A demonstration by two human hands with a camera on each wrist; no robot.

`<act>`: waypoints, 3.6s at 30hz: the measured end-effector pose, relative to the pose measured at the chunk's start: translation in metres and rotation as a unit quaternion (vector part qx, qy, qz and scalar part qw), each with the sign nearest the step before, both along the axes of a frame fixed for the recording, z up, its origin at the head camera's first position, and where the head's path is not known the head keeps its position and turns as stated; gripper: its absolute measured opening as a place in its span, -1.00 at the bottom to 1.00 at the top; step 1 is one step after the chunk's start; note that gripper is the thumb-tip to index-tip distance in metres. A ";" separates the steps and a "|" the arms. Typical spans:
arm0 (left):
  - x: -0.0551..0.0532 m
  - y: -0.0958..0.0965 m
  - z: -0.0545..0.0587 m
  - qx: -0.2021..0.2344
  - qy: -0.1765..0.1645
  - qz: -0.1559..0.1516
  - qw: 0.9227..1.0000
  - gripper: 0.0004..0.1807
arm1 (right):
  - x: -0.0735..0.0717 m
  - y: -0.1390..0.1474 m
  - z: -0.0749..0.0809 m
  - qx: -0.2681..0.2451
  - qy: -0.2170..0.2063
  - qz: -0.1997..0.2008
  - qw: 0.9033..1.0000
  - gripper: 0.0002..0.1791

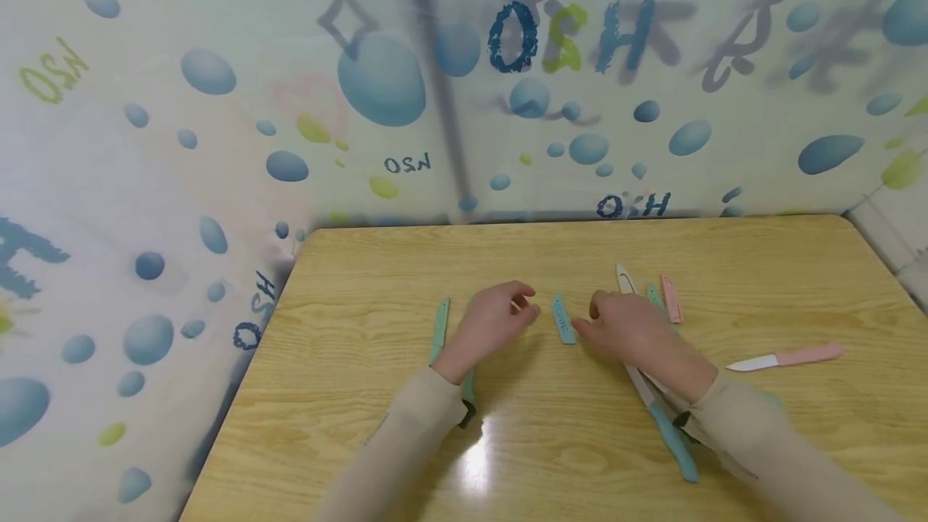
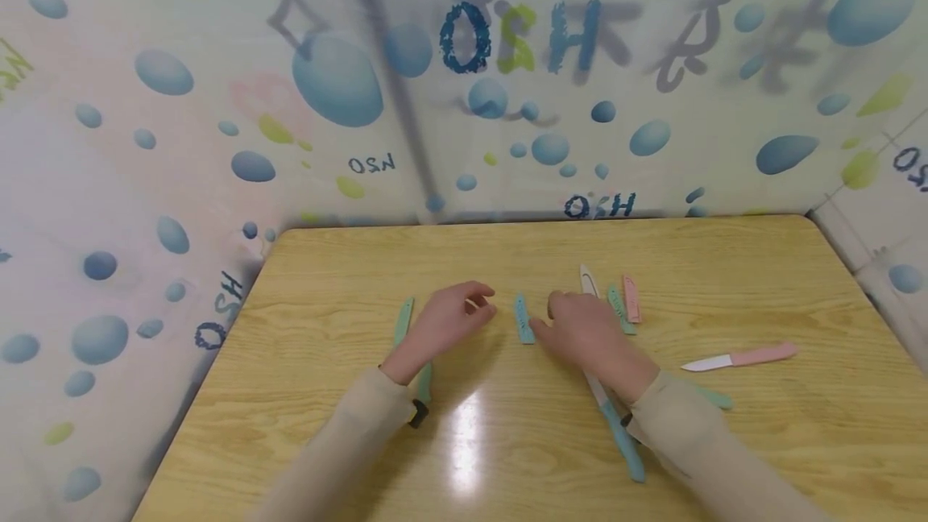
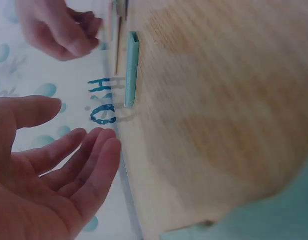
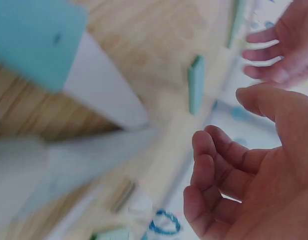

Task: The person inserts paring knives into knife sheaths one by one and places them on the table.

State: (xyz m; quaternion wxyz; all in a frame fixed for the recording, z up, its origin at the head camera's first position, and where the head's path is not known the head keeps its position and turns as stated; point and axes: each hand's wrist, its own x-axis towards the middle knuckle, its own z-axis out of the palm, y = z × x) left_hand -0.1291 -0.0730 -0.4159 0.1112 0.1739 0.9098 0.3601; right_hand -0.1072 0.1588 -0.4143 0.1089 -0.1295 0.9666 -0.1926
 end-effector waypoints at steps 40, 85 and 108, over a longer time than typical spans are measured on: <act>-0.029 0.068 -0.009 -0.202 -0.016 -0.045 0.978 -0.73 | 0.043 0.049 0.003 -0.044 0.073 -0.034 0.996 -0.75; -0.008 -0.011 0.002 0.387 -0.135 0.136 0.902 -0.72 | 0.087 0.064 -0.010 -0.007 0.002 -0.011 1.000 -0.78; -0.010 -0.016 0.000 0.447 -0.147 0.177 0.865 -0.72 | 0.095 0.064 -0.019 -0.007 -0.011 0.006 1.000 -0.68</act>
